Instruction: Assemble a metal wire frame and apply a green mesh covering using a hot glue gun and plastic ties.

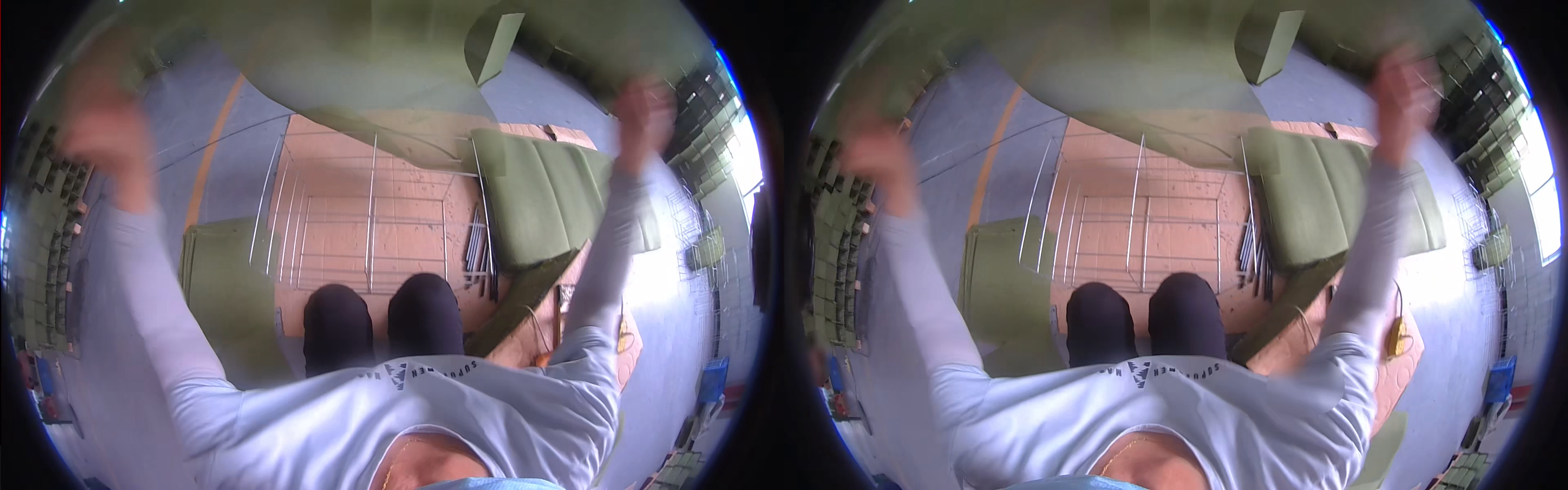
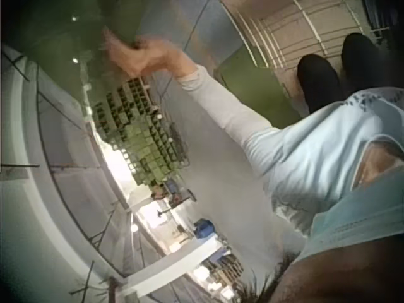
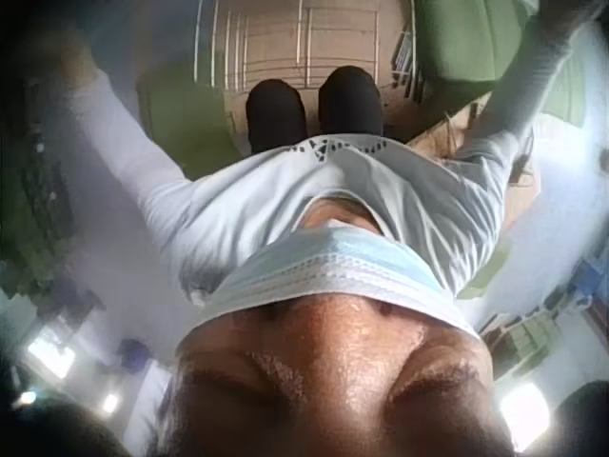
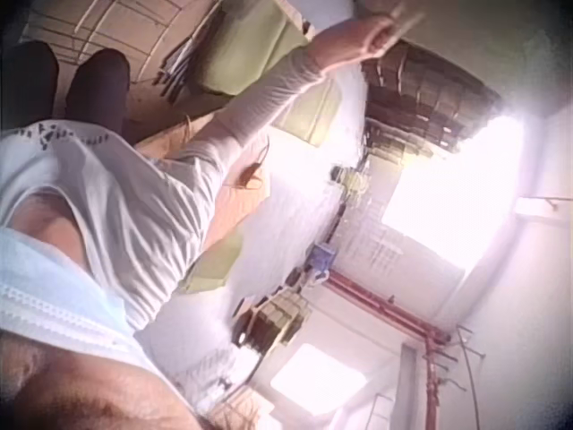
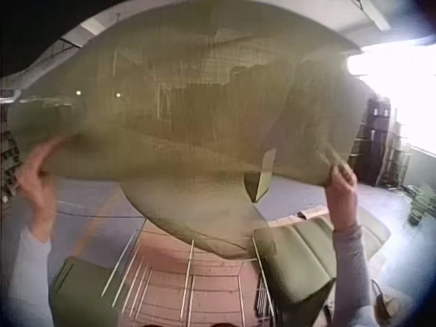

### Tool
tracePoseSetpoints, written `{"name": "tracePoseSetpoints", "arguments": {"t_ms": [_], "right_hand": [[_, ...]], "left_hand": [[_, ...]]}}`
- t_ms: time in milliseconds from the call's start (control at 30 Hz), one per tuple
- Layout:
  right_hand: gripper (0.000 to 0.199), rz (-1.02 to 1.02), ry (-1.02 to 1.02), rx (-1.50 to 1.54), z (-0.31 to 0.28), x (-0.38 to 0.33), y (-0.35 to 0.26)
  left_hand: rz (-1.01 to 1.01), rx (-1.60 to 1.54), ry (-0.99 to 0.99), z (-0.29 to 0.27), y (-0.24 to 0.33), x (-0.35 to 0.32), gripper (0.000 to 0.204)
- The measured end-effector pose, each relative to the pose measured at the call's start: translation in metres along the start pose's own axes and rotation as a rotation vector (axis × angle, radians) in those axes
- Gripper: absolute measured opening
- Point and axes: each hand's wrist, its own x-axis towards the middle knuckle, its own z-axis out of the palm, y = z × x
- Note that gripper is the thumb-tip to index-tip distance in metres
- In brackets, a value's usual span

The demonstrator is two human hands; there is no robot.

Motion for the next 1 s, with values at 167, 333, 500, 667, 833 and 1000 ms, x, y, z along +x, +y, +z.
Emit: {"name": "tracePoseSetpoints", "arguments": {"t_ms": [167, 333, 500, 667, 833, 1000], "right_hand": [[0.011, 1.271, 0.097, 0.136, 0.001, -0.248, -0.097], [0.006, 1.354, 0.261, 0.134, -0.04, -0.301, -0.147], [0.003, 1.322, 0.078, 0.011, -0.073, -0.349, -0.21], [0.01, 1.52, 0.142, 0.143, -0.102, -0.374, -0.207], [0.015, 1.378, 0.156, 0.219, -0.113, -0.343, -0.248], [0.018, 1.756, -0.521, -0.332, -0.146, -0.335, -0.227]], "left_hand": [[-0.34, -0.434, -1.186, -0.054, 0.15, -0.231, 0.027], [-0.54, -0.632, -1.363, -0.118, 0.187, -0.215, 0.022], [-0.622, -0.753, -1.398, -0.167, 0.205, -0.213, 0.035], [-0.697, -0.723, -1.394, -0.166, 0.204, -0.222, 0.034], [-0.594, -0.703, -1.214, -0.136, 0.209, -0.198, 0.024], [-0.599, -0.91, -1.54, -0.12, 0.187, -0.221, 0.029]]}}
